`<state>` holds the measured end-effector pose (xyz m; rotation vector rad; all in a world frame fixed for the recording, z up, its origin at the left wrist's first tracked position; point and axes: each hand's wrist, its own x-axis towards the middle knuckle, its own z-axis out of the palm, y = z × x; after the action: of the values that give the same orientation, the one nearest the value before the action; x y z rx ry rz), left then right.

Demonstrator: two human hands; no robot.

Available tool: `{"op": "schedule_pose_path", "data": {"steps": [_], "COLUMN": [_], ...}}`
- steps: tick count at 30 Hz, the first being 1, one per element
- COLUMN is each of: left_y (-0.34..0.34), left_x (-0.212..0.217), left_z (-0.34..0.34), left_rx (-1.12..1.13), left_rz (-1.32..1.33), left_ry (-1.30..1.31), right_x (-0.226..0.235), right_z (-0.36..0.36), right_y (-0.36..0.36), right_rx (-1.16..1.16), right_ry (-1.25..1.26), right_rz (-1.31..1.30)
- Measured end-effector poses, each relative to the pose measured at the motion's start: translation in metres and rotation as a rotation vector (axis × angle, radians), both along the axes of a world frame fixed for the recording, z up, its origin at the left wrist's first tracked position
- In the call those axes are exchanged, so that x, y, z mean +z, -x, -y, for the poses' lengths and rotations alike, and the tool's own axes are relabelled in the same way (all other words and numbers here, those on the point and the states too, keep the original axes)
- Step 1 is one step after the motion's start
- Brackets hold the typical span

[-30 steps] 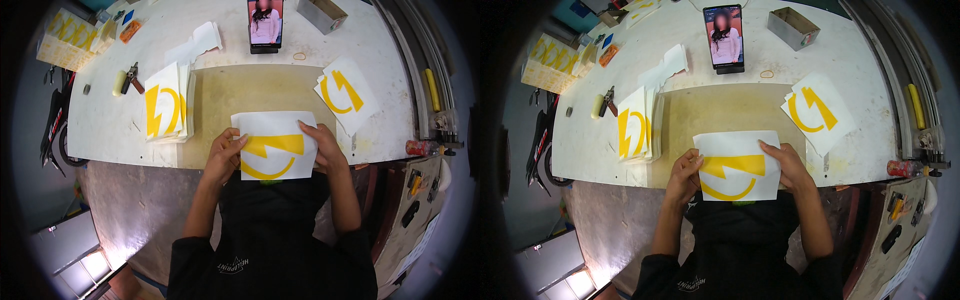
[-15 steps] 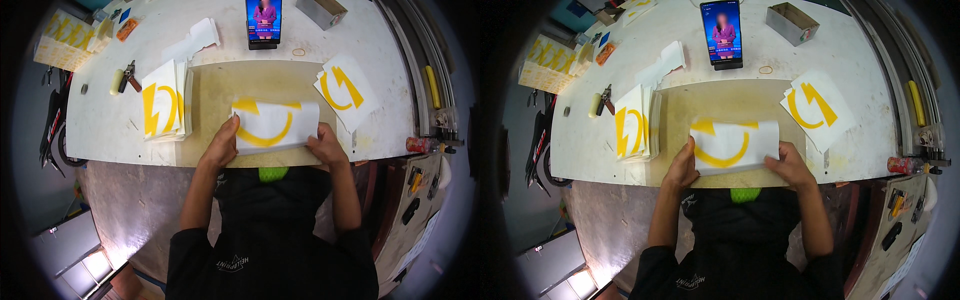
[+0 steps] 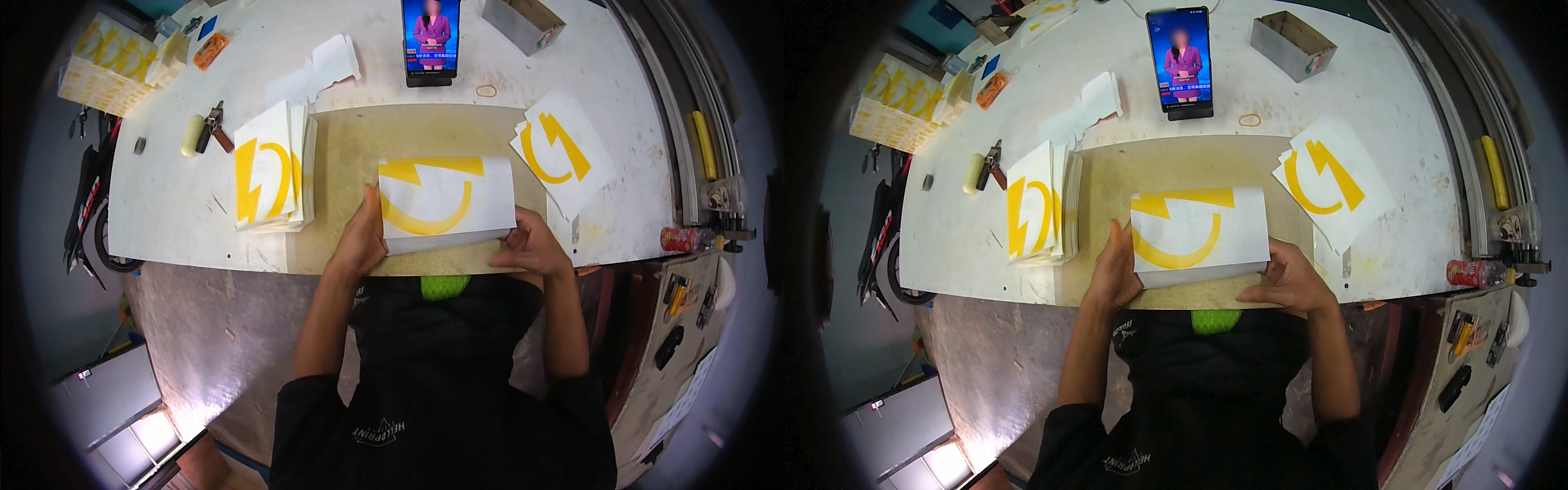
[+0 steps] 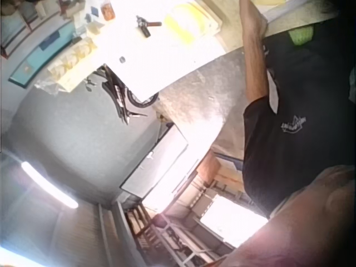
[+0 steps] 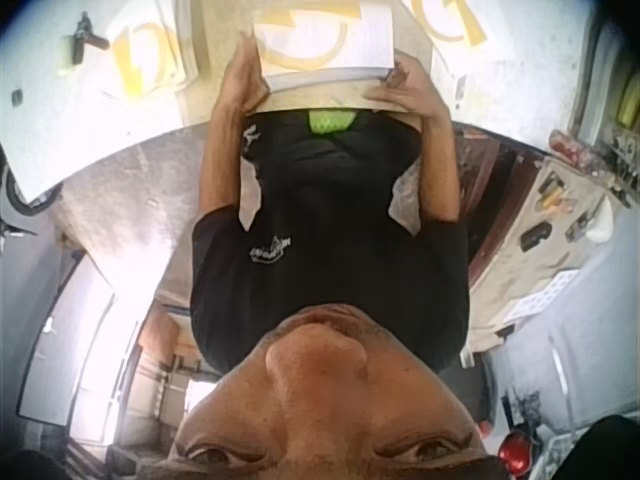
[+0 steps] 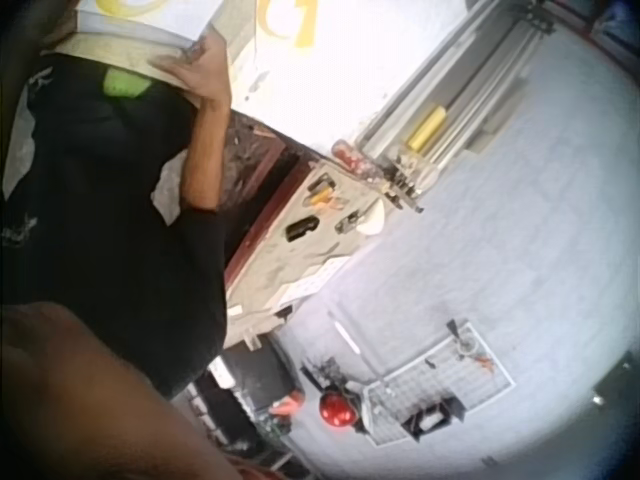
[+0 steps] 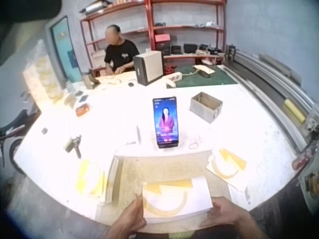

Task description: The person repeatedly peels yellow lightning-bolt stickers from their white backing sheets using both hands. The peeled stickers are placed into a growing stack on the left side of the table while the backing sheets are set aside on the right.

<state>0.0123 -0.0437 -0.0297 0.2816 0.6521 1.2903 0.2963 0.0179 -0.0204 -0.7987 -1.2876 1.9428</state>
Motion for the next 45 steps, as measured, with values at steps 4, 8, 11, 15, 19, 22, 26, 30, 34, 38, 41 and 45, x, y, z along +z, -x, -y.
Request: {"op": "schedule_pose_path", "data": {"steps": [4,8,11,15,19,22,26,30,34,38,41,45], "left_y": [0.005,-0.014,-0.032,-0.046,-0.050,-0.049,-0.041,-0.049,-0.037,-0.026,-0.008,0.001], "left_x": [0.014,0.013,0.002,0.002,-0.005,-0.006,0.000,-0.001,-0.009,-0.002,-0.002,0.001], "left_z": [0.013,0.016,0.032,0.047,0.047,0.044,0.055,0.048,0.055,0.053,0.057,0.062], "left_rx": [-0.100,0.102,0.478,0.481,0.605,0.813,0.312,0.542,0.412,0.257,0.060,-0.088], "left_rz": [-0.639,-0.978,-1.503,-2.122,-2.054,-1.798,-2.067,-1.967,-1.139,-0.962,-0.995,-1.119], "left_ry": [-0.364,0.031,-0.310,-0.776,-0.580,-0.569,-0.897,-0.560,-0.106,-0.135,-0.196,-0.198], "right_x": [-0.009,-0.009,-0.005,0.000,0.005,0.003,-0.002,0.001,-0.005,-0.011,-0.009,-0.002], "right_z": [-0.004,0.000,-0.001,-0.005,-0.005,-0.006,-0.003,-0.002,-0.002,0.003,0.005,0.006], "right_y": [-0.001,0.015,0.023,0.026,0.028,0.029,0.028,0.026,0.022,0.019,0.013,0.008], "right_rx": [-0.081,-0.195,-0.232,-0.266,-0.247,-0.236,-0.216,-0.190,-0.178,-0.153,-0.118,-0.055], "right_ry": [-0.054,0.013,0.021,0.071,0.087,0.076,0.046,0.012,-0.001,-0.043,-0.088,-0.105], "right_rz": [0.239,0.298,0.324,0.371,0.371,0.386,0.370,0.347,0.330,0.313,0.300,0.339]}}
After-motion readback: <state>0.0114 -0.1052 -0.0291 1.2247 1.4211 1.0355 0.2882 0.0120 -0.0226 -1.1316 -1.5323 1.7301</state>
